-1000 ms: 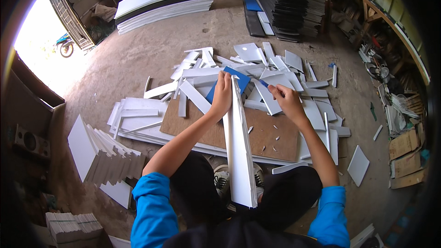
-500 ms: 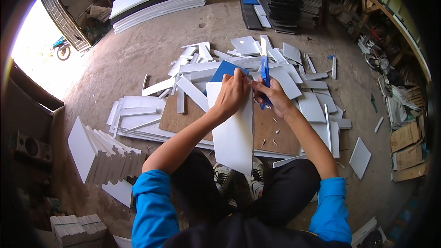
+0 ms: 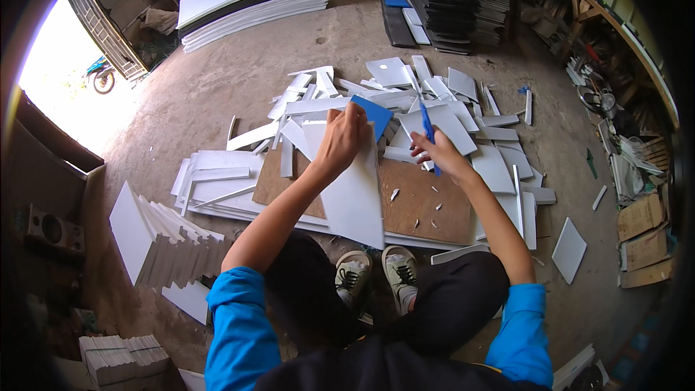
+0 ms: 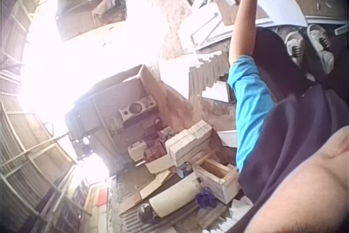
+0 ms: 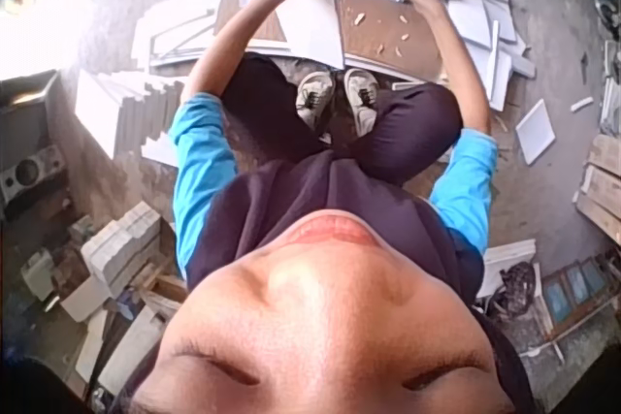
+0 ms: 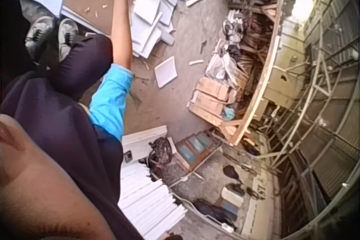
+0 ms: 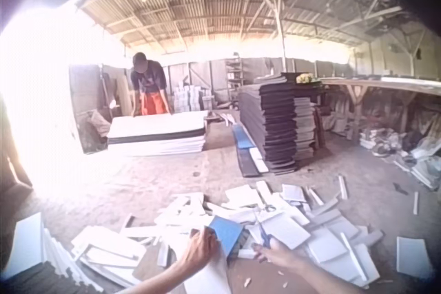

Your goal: The person sits on the floor and uses a utility knife to cut a blue plastic sheet and a white plastic sheet. They align the sheets, score the edges with the knife, and snap off the excess material to create straight cuts.

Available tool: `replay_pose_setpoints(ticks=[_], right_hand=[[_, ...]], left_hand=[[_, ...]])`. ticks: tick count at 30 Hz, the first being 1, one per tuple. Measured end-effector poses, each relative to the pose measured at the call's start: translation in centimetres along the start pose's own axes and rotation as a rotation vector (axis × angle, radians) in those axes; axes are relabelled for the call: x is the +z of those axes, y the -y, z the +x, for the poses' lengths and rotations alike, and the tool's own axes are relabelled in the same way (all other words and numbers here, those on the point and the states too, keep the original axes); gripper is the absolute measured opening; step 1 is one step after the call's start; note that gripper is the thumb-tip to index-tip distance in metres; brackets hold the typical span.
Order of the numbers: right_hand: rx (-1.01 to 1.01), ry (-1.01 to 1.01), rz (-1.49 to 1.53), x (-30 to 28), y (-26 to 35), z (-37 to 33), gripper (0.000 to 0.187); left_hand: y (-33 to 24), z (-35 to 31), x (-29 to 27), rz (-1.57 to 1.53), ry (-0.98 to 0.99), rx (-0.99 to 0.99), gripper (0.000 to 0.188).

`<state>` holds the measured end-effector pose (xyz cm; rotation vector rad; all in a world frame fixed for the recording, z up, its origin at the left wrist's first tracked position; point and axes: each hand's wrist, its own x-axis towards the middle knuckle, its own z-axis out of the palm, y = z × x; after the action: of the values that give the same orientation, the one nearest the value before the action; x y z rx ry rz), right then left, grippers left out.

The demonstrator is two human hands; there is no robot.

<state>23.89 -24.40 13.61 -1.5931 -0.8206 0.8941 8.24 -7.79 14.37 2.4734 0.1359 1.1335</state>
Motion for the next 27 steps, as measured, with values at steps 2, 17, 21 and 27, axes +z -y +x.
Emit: replay_pose_setpoints(ticks=[2,17,21,27], right_hand=[[-0.076,0.126,0.000,1.1,-0.6,0.2,0.044],[-0.203,-0.010,-0.196,4.0,0.6,-1.0,0.030],[-0.151,0.025,0.077,4.1,1.7,-0.9,0.030],[-0.240,-0.043,0.072,5.4,1.4,-0.2,0.023]], left_hand=[[0.1,0.2,0.1,0.003,-0.110,-0.070,0.008],[1.6,0.0,-3.9,-0.521,0.234,-0.406,0.049],[1.6,0.0,-3.7,-0.596,0.381,-0.447,0.046],[-0.1,0.4,-2.5,-0.252,0.395,-0.099,0.048]])
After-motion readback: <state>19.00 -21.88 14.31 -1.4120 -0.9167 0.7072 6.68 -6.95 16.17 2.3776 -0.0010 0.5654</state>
